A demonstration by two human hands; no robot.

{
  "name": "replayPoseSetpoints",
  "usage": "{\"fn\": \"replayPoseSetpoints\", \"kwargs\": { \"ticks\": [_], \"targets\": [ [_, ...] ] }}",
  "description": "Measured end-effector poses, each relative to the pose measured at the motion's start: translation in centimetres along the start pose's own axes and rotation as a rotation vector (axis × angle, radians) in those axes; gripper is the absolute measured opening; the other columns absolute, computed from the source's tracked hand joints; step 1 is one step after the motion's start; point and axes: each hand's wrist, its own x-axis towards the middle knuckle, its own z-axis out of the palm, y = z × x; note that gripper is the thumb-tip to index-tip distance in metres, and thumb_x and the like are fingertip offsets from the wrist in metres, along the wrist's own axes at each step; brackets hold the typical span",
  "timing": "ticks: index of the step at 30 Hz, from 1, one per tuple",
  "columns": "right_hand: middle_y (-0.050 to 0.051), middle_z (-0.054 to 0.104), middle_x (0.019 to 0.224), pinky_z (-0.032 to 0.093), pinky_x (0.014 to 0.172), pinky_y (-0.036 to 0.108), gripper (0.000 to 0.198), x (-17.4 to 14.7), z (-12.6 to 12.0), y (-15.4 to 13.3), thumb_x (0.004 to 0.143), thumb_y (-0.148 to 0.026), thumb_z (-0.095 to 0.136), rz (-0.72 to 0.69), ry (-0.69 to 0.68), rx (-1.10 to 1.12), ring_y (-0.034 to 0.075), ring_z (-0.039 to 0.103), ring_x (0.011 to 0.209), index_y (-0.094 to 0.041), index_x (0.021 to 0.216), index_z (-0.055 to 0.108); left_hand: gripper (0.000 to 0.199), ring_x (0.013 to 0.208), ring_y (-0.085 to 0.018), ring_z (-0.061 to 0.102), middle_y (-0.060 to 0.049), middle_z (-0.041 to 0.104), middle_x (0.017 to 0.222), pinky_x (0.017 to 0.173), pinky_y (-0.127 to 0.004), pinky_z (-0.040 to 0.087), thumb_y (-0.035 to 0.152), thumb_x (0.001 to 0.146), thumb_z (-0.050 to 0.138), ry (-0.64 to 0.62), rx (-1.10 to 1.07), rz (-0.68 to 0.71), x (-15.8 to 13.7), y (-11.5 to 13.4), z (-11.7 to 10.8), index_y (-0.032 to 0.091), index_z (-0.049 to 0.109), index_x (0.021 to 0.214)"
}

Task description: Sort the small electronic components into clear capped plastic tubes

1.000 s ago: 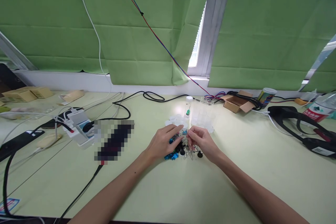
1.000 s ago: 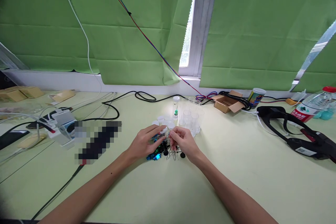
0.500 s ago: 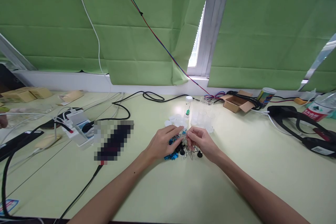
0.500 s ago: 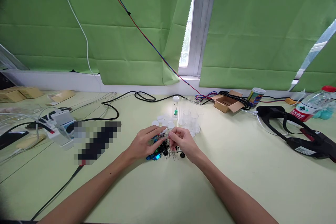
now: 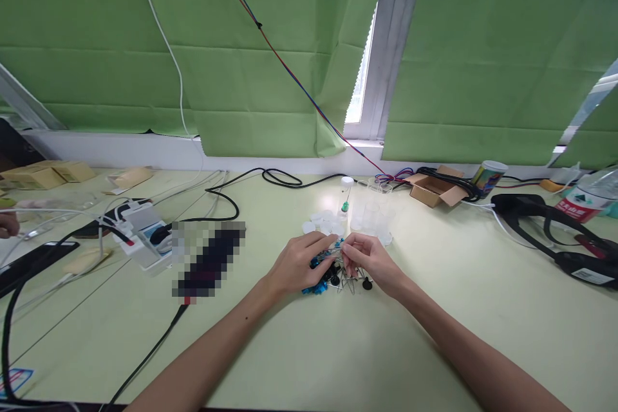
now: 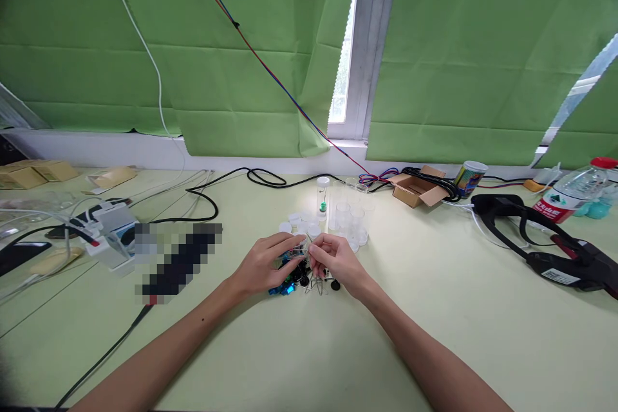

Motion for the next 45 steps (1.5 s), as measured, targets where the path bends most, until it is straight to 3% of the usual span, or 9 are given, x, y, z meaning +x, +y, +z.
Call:
{"fn": "replayPoseSetpoints", "kwargs": {
  "ticks": [25, 45],
  "targets": [
    [-0.003, 0.059, 0.055, 0.041, 0.045, 0.024, 0.039, -0.02, 0.08, -0.04, 0.082, -0.053, 0.068, 0.028, -0.041, -0.028, 0.010, 0.050, 0.044, -0.019, 0.070, 0.053, 0.035, 0.087, -0.019, 0.069, -0.009, 0.072, 0.099, 0.071, -0.029, 0.056, 0.017, 0.085, 0.059, -0.021, -0.047, 0.012, 0.07, 0.20, -0.01, 0.020, 0.060, 0.120],
    [-0.005, 0.056, 0.048, 0.035, 0.039, 0.021, 0.040, 0.00, 0.02, -0.16, 0.080, -0.047, 0.072, 0.033, -0.055, -0.052, 0.009, 0.047, 0.039, -0.020, 0.064, 0.048, 0.030, 0.075, -0.017, 0.065, -0.007, 0.070, 0.088, 0.063, -0.027, 0.051, 0.015, 0.085, 0.058, -0.063, -0.072, 0.035, 0.27, 0.76, -0.17, 0.018, 0.061, 0.114]
  ]
}}
